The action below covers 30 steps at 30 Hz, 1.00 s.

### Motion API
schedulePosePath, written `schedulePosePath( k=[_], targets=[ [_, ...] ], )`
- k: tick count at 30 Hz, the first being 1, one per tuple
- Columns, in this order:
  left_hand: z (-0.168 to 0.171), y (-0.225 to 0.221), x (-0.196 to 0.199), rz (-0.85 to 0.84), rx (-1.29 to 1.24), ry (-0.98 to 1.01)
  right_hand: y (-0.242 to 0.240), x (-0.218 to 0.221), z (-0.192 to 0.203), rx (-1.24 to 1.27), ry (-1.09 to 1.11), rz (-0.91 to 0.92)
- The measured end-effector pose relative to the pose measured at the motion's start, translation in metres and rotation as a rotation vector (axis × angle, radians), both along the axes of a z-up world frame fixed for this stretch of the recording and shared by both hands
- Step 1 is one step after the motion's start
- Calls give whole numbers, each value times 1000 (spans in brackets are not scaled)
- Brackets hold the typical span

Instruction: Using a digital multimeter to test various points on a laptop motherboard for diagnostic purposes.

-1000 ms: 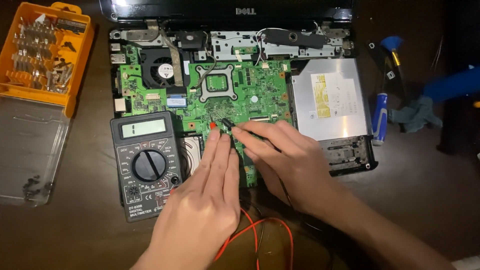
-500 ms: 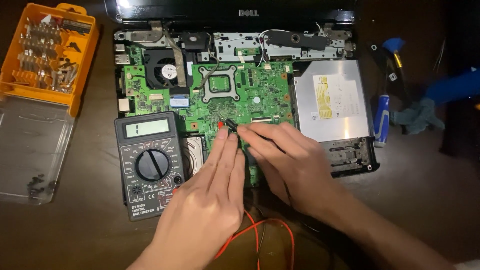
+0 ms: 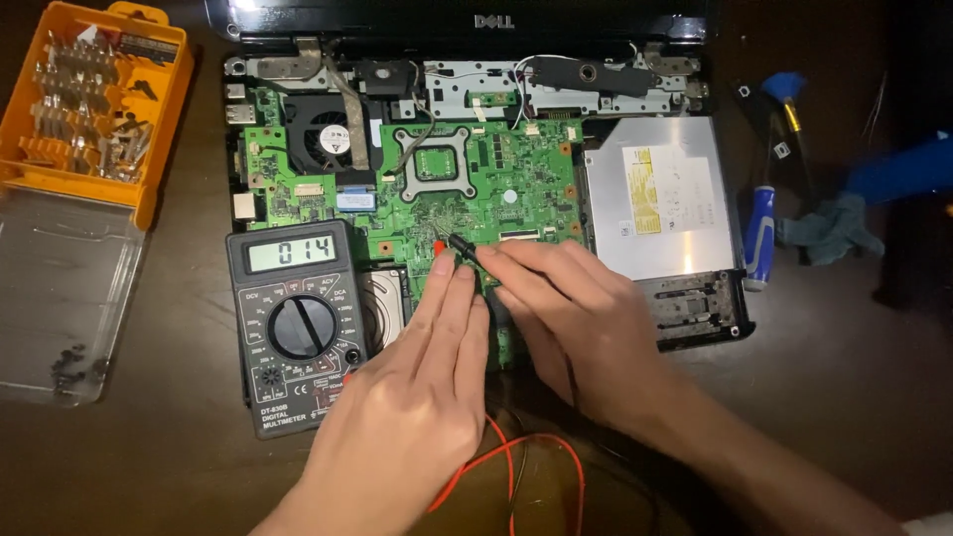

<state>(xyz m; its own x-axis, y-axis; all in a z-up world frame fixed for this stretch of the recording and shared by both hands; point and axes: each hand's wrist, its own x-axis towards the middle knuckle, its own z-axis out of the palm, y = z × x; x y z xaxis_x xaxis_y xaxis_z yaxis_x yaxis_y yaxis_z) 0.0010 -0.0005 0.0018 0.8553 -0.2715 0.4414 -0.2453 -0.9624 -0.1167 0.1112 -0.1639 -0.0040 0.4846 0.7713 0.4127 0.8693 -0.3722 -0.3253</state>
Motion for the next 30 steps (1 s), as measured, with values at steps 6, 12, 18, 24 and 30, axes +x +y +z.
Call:
schedulePosePath(
  k=[6, 12, 18, 24, 30],
  targets=[
    [0, 0, 0, -8, 14, 14, 3, 1, 8, 32, 197, -59],
    [-2, 0, 0, -16, -19, 16, 5, 1, 6, 29, 68, -23],
    [-3, 0, 0, -28, -5, 6, 4, 1, 3, -16, 6, -27],
    [-3, 1, 0, -39, -6, 19, 3, 2, 4, -20, 16, 0],
    [-4, 0, 0, -27, 1, 14, 3, 3, 1, -15, -17, 2]
  ],
)
